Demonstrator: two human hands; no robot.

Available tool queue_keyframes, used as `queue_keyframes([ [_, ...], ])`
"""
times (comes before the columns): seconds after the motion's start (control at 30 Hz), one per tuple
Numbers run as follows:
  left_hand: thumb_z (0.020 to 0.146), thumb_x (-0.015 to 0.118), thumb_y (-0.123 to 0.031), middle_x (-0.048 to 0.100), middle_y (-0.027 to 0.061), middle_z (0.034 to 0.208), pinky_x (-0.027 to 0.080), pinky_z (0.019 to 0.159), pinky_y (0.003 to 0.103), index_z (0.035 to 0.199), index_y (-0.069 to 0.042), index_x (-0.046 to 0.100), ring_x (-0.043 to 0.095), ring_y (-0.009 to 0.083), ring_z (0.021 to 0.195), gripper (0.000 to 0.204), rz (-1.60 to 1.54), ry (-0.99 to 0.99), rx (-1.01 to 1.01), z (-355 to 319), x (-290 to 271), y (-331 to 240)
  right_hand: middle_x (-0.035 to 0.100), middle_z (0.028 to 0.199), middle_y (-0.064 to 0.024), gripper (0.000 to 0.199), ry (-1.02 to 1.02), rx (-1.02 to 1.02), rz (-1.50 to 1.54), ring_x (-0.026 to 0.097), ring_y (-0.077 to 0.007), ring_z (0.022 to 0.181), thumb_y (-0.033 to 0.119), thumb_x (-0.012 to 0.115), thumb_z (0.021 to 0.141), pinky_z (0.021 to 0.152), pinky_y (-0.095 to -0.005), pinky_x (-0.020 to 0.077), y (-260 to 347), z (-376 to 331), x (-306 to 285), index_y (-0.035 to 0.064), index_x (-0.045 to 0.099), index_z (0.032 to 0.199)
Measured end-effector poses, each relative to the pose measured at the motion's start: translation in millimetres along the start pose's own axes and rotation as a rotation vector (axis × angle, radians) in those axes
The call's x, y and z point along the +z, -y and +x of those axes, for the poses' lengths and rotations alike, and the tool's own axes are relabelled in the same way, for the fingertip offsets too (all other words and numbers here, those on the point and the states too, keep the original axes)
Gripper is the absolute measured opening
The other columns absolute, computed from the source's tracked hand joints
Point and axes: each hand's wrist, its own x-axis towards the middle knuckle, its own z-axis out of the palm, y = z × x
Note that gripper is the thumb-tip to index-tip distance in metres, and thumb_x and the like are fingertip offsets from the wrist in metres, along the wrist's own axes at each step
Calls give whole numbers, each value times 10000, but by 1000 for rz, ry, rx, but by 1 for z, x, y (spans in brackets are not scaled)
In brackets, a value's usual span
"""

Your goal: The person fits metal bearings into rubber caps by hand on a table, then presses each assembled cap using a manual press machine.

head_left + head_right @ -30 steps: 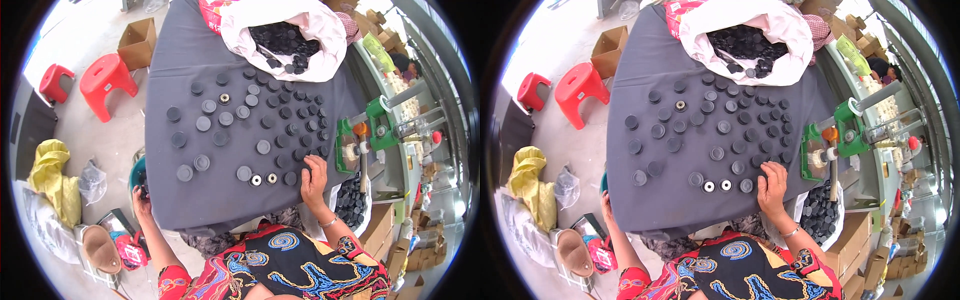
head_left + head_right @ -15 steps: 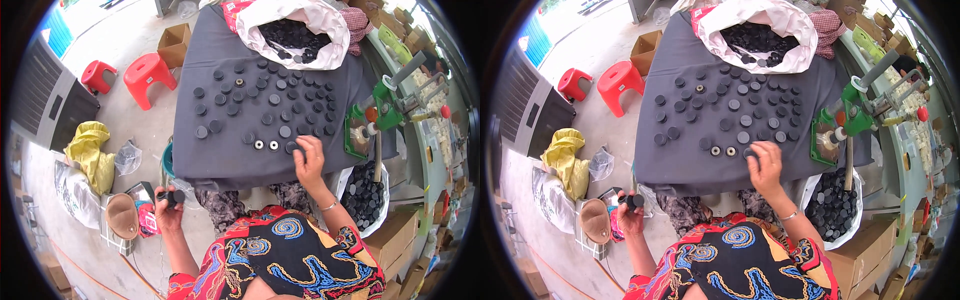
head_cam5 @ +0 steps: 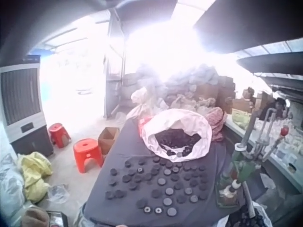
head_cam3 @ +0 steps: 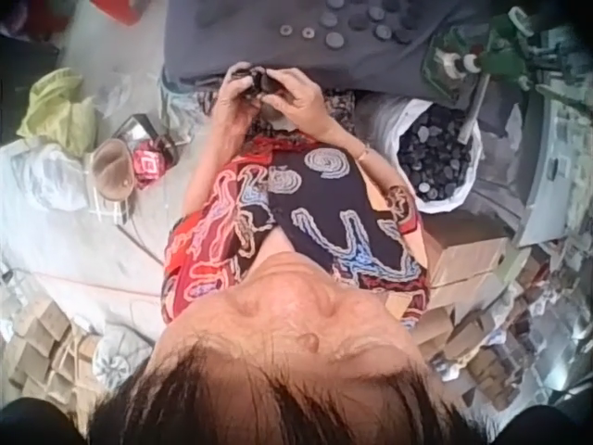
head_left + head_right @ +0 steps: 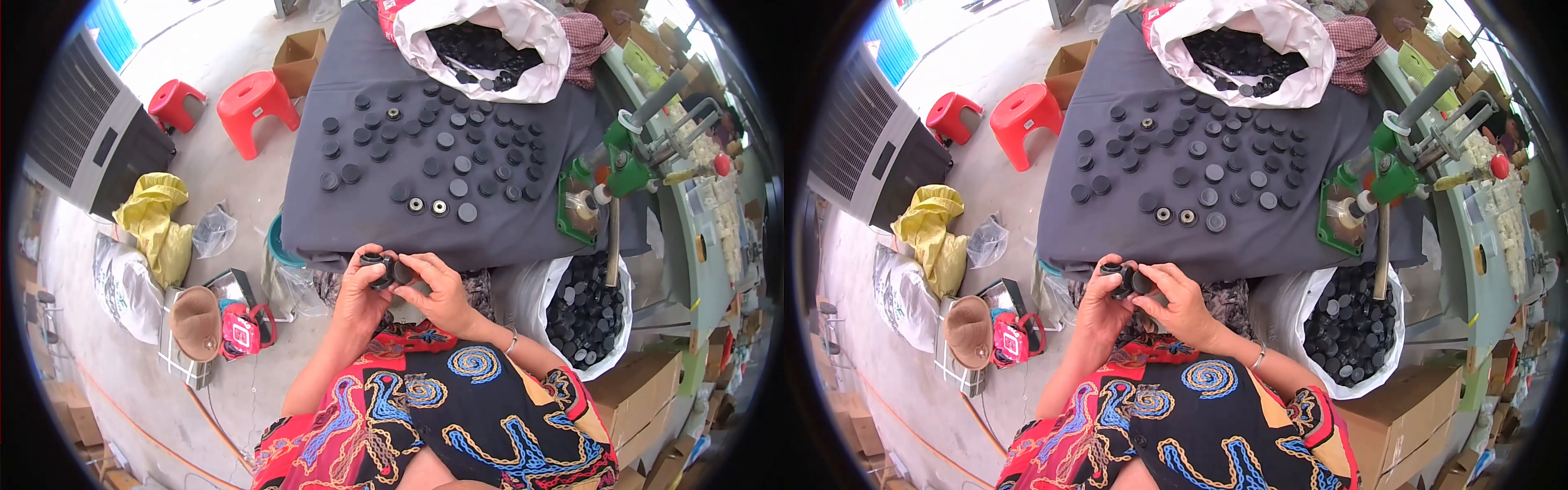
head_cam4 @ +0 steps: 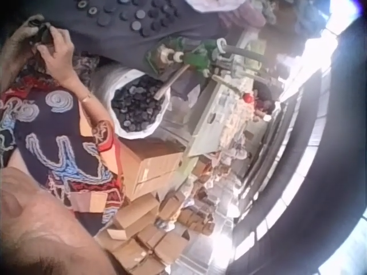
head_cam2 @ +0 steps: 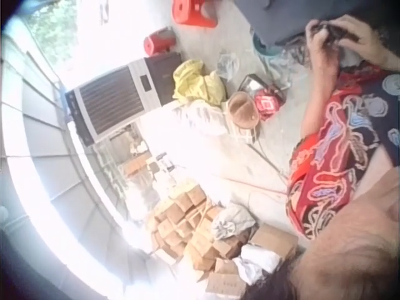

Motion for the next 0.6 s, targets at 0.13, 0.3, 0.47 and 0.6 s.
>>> queue_keyframes([
  [0.13, 767, 672, -16, 604, 93, 1017, 498, 675, 303, 1077, -97, 540, 593, 201, 902, 346, 8, -49, 15, 1, -1, 2, 570, 991, -92, 425, 22, 121, 131, 633, -149, 832, -1, 711, 783, 754, -252, 535, -1, 7, -4, -40, 562, 1179],
  [0.3, 763, 675, -14, 605, 96, 1000, 491, 648, 303, 1065, -98, 537, 585, 198, 859, 343, -4, -17, 10, 9, -14, -2, 550, 918, -54, 345, 211, 292, 60, 589, -103, 782, 4, 717, 751, 685, -244, 513, 1, 32, -18, -33, 585, 1067],
  [0.47, 751, 686, -11, 597, 120, 978, 457, 551, 274, 1046, -90, 544, 582, 220, 791, 337, -34, 32, -4, 14, -31, -22, 551, 831, -37, 309, 179, 264, -42, 552, -93, 704, 41, 725, 689, 620, -244, 480, -10, 99, -55, -8, 603, 969],
  [0.6, 719, 712, -31, 606, 135, 966, 418, 489, 243, 1011, -80, 562, 571, 219, 723, 331, -30, 94, -47, 14, -37, -27, 529, 776, -20, 317, 68, 16, -404, 534, -89, 684, 40, 721, 684, 624, -242, 466, -29, 206, -84, 14, 625, 985],
])
